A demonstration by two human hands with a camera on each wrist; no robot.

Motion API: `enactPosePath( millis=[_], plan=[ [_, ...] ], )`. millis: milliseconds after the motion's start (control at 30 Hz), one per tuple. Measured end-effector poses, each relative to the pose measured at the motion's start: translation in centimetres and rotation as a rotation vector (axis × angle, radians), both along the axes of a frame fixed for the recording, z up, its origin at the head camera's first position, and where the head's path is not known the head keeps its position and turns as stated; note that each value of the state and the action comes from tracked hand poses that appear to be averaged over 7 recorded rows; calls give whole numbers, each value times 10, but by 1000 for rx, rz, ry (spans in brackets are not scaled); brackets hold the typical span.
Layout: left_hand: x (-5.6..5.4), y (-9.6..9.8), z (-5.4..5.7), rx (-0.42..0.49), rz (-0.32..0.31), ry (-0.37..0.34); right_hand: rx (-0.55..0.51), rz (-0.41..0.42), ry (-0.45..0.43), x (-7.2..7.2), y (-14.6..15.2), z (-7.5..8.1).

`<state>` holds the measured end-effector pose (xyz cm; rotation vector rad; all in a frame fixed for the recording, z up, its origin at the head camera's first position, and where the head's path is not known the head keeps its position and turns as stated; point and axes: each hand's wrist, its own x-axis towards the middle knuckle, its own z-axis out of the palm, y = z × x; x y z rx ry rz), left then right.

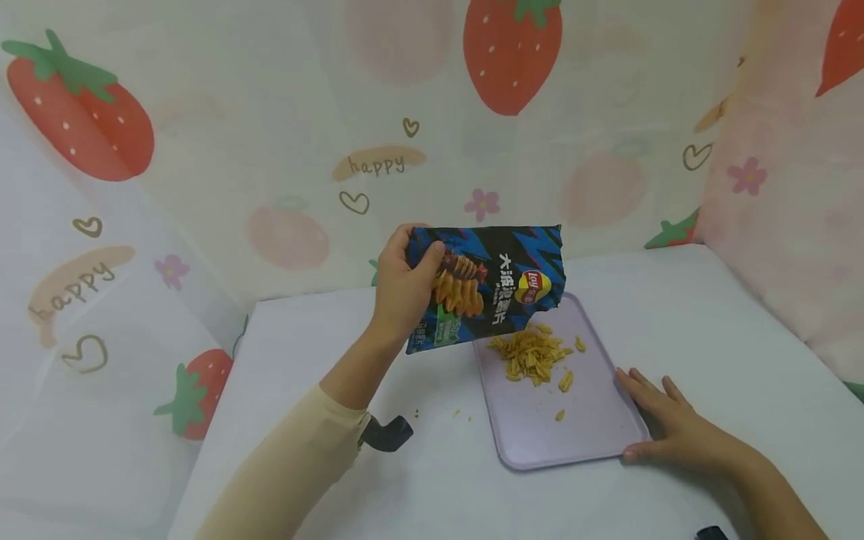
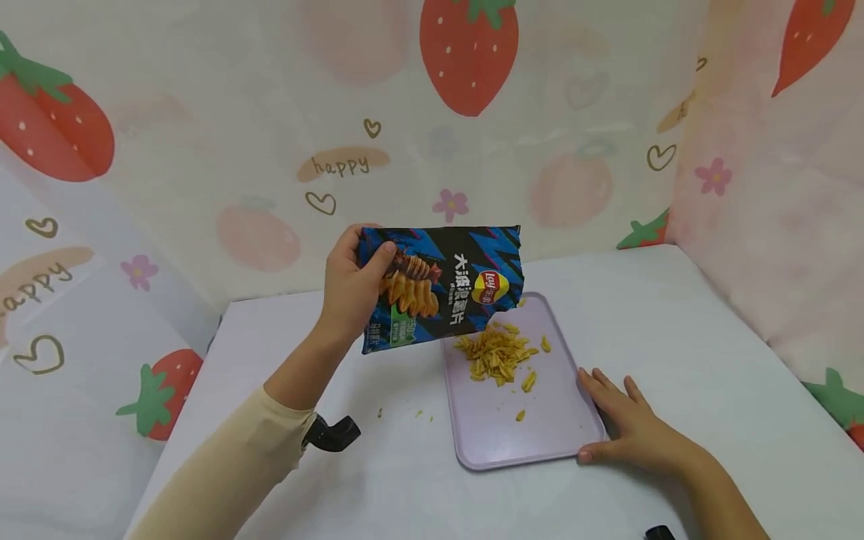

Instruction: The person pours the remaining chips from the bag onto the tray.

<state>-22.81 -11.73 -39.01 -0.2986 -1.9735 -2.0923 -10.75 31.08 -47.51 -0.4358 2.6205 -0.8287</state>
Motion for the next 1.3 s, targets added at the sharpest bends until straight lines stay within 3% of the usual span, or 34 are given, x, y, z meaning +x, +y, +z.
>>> enactPosePath(
  millis=[200,400,700,833,1133,1300],
  plan=[
    [7,-7,-6,67,78,33,0,12,16,1,0,-2],
    [11,-17,-3,189,128,96,-3,27,41,-1,-1,-1],
    [19,-30,0,279,163,82,32,51,74,0,0,-2],
    [24,-36,-5,310,173,46,24,43,54,1,0,-2],
    [40,-55,-19,340,274,-128,48,71,116,3,1,-5],
    [47,-66,-26,361,303,-170,59,75,137,2,0,-4]
  ],
)
